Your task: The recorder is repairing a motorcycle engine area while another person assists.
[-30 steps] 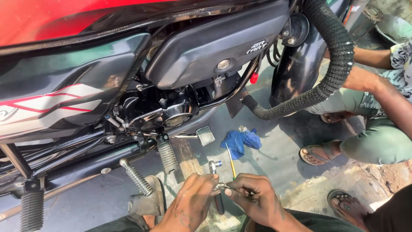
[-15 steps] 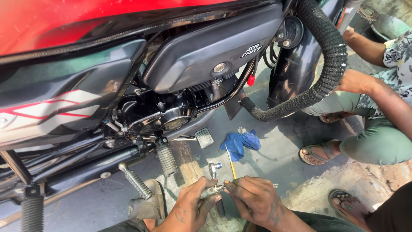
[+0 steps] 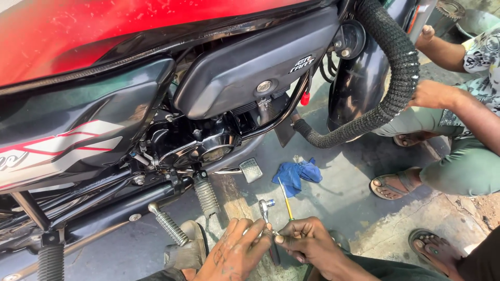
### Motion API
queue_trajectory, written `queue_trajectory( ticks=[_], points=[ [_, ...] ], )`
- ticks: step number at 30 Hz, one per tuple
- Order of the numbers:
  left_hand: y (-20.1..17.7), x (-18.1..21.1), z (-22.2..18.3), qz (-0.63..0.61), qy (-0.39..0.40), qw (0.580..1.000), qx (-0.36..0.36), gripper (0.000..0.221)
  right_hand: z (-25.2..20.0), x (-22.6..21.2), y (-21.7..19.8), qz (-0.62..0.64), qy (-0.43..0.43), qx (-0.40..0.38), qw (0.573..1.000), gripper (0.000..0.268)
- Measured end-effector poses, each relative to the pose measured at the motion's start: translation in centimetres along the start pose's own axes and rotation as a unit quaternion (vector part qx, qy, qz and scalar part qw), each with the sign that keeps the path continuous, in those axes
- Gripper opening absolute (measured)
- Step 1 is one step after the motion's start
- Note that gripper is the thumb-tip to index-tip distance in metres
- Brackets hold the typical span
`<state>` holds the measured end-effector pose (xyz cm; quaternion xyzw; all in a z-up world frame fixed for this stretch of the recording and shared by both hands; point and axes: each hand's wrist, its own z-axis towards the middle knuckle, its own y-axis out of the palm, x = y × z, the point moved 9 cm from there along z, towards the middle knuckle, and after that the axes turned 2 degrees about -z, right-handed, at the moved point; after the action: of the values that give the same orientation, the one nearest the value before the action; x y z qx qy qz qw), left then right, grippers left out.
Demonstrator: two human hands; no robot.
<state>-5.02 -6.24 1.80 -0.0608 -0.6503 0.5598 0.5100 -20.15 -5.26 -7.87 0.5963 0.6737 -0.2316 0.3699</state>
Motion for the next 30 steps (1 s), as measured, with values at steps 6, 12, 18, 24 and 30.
queue_trajectory(
  ticks=[6, 12, 18, 24, 30],
  points=[
    [1.9, -1.8, -0.4, -0.055, -0.018, 0.998, 0.033, 0.036, -3.4, -6.2, 1.3, -0.309, -0.327, 0.071, 0.890, 0.009],
    [2.7, -3.4, -0.7, -0.282, -0.128, 0.947, 0.087, 0.031, -7.5, -8.7, 3.7, -0.447, -0.564, 0.113, 0.685, 0.021],
    [-1.1, -1.1, -0.4, -0.086, 0.021, 0.990, 0.114, 0.043, 0.0, -1.9, 0.2, -0.165, -0.181, 0.040, 0.969, 0.018],
    [0.0, -1.5, 0.2, -0.078, 0.053, 0.993, 0.070, 0.039, -0.2, -2.0, 0.1, -0.100, -0.165, 0.001, 0.981, 0.013],
    [3.9, -4.2, -0.2, -0.503, -0.166, 0.848, 0.016, 0.024, -9.2, -12.0, 3.5, -0.388, -0.583, 0.078, 0.709, 0.024]
  ],
)
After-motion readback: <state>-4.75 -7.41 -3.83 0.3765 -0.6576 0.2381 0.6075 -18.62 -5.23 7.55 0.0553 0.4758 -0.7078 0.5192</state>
